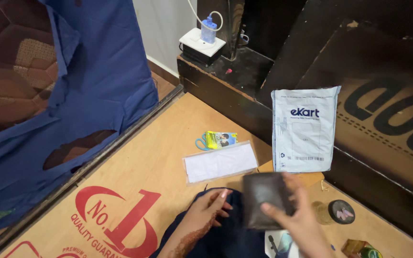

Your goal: The person sits on the floor and packs various items into a small cardboard box. They place a dark pouch, a white envelope, a green packet, and a small box of chia seeds into the container. The person then closes the box flaps and places the package on a nearby surface.

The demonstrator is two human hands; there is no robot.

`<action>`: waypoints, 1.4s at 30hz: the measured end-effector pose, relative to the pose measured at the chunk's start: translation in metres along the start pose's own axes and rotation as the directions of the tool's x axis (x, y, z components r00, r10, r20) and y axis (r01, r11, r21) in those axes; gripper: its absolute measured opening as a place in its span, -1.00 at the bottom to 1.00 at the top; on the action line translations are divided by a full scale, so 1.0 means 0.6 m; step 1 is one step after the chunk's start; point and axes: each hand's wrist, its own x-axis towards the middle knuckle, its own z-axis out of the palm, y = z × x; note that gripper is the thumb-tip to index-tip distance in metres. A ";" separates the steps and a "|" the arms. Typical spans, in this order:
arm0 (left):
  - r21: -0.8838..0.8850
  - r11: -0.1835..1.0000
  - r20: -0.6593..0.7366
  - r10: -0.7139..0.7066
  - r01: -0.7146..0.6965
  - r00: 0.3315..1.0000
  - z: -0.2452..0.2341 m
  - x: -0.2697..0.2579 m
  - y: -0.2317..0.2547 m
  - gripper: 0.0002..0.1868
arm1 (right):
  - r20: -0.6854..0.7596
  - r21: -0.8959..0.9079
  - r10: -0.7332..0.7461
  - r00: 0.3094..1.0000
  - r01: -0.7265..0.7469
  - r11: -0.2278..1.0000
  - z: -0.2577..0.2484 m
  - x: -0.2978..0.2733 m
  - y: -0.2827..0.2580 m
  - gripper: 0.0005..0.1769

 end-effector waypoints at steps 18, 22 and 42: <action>0.567 0.714 -0.246 0.622 -0.410 0.743 0.038 0.076 0.080 -0.53 | -0.073 0.269 0.093 0.993 -0.070 0.961 -0.134 0.043 0.013 -0.20; 0.581 0.709 -0.225 0.613 -0.400 0.757 0.101 0.214 0.125 -0.32 | -0.249 0.385 0.197 0.948 -0.090 0.919 -0.193 0.038 0.019 -0.23; 0.042 0.950 -0.868 0.188 -0.310 0.459 -0.239 0.143 0.031 -0.60 | 0.045 0.422 -0.051 0.998 0.027 0.906 0.132 -0.014 0.027 -0.21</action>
